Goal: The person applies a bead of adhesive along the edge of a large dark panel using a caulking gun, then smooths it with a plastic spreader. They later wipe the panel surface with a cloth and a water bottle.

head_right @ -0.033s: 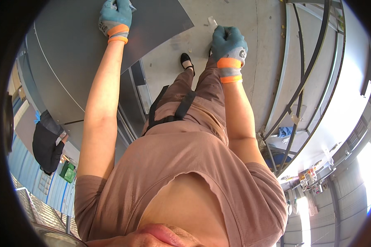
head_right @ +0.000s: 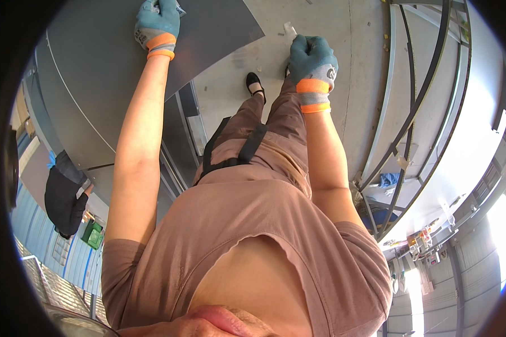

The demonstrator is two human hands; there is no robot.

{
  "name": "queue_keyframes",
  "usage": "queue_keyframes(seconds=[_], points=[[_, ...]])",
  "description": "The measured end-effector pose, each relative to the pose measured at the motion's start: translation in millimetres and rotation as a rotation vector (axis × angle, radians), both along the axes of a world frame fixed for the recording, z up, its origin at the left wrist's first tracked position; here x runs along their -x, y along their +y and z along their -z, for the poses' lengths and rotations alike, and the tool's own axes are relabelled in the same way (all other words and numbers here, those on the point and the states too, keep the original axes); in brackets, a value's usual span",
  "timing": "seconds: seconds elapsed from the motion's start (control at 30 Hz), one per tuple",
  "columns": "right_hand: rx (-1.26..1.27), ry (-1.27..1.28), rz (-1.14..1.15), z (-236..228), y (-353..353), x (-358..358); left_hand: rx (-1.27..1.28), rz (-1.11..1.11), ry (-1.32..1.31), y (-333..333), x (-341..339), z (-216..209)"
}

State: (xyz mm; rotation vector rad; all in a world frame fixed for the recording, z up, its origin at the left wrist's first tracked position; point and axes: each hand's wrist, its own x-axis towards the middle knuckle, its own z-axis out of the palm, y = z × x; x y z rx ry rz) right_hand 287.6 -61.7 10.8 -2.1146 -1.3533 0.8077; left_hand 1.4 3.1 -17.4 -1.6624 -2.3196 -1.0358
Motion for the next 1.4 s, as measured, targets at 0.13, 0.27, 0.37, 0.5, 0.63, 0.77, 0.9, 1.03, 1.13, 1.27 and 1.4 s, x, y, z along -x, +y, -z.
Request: queue_keyframes(seconds=[0.13, 0.27, 0.37, 0.5, 0.63, 0.77, 0.9, 1.03, 1.13, 1.27, 1.4], points=[[-0.008, 0.045, 0.046, 3.0, 2.0, -0.2, 0.010, 0.021, -0.052, 1.1, -1.1, -1.8], [-0.007, 0.149, 0.073, 11.2, 2.6, -3.1, 0.013, 0.010, -0.047, 1.8, -1.3, -2.0], [0.041, 0.258, 0.120, 19.1, 3.0, -5.8, 0.029, -0.001, -0.036, 2.1, 1.5, -0.9], [0.078, 0.387, 0.120, 22.4, 4.5, -6.9, 0.071, -0.009, -0.073, 2.9, -0.3, -4.3], [0.266, 0.772, 0.195, 9.5, 5.8, -4.4, 0.087, -0.004, -0.107, 3.0, -0.5, -3.2], [0.542, 1.573, 0.293, 30.1, 4.9, -26.8, 0.056, -0.011, -0.056, 3.4, 0.0, -0.8], [0.762, 2.114, 0.251, 45.1, 1.3, -32.4, 0.013, -0.003, -0.036, 1.5, 1.6, 1.7], [0.625, 1.878, 0.191, 40.6, -7.3, -18.0, 0.080, 0.006, -0.108, 0.5, -1.4, -4.3], [0.394, 1.449, 0.178, 12.8, -14.8, 8.8, 0.090, 0.001, -0.095, -1.1, 1.1, -4.2], [0.207, 1.054, 0.181, 6.9, -17.1, 30.4, 0.062, -0.006, -0.071, -0.4, 2.7, -0.6], [0.157, 0.968, 0.156, 11.1, -18.4, 34.4, 0.056, -0.027, -0.068, -0.7, 0.9, -0.3]])
